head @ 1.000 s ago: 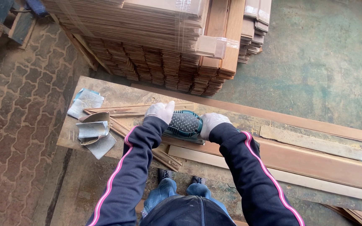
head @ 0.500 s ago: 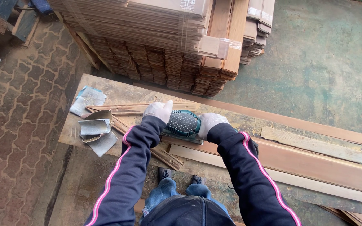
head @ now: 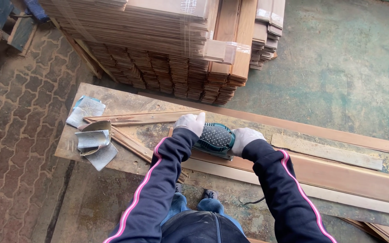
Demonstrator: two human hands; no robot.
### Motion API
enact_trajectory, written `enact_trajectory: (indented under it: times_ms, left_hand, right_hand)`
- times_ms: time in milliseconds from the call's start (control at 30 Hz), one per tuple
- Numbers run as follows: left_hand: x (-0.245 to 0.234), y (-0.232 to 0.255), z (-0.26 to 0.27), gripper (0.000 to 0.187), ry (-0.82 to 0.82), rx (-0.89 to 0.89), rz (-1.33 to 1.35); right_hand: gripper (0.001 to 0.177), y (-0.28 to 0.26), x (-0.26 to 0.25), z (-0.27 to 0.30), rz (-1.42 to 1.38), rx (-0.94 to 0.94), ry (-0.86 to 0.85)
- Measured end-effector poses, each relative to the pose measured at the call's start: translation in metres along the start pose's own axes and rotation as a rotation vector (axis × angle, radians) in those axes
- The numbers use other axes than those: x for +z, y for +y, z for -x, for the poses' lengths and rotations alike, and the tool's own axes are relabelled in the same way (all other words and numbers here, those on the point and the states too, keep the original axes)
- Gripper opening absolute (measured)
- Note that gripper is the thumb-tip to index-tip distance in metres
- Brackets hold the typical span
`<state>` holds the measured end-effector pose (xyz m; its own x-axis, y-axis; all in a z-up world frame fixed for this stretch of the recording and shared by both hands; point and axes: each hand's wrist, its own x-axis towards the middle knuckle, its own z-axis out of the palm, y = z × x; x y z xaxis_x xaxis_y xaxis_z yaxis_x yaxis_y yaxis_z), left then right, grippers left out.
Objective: Sand long wooden planks using an orbital sander and manual sandpaper sheets on a workbench.
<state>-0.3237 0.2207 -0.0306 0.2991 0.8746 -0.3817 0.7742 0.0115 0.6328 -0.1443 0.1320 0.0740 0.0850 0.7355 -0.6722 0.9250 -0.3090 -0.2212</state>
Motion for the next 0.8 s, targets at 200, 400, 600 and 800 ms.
enact_trajectory:
  times_ms: [200,400,600,800]
  left_hand:
    - [0.035,0.033,0.009,0.063,-0.018,0.035,-0.007]
    - [0.058,0.063,0.031,0.06,-0.011,0.07,0.026]
    - [0.076,0.059,0.038,0.059,0.013,0.088,0.065]
    - [0.06,0.055,0.039,0.063,-0.114,0.085,-0.057]
  right_hand:
    - [0.037,0.051,0.012,0.005,0.046,0.052,0.01]
    - [0.04,0.091,0.023,0.02,0.033,0.051,-0.008]
    - [0.039,0.092,0.022,0.034,0.039,0.071,-0.018]
    - [0.035,0.079,0.03,0.038,0.036,0.034,0.026]
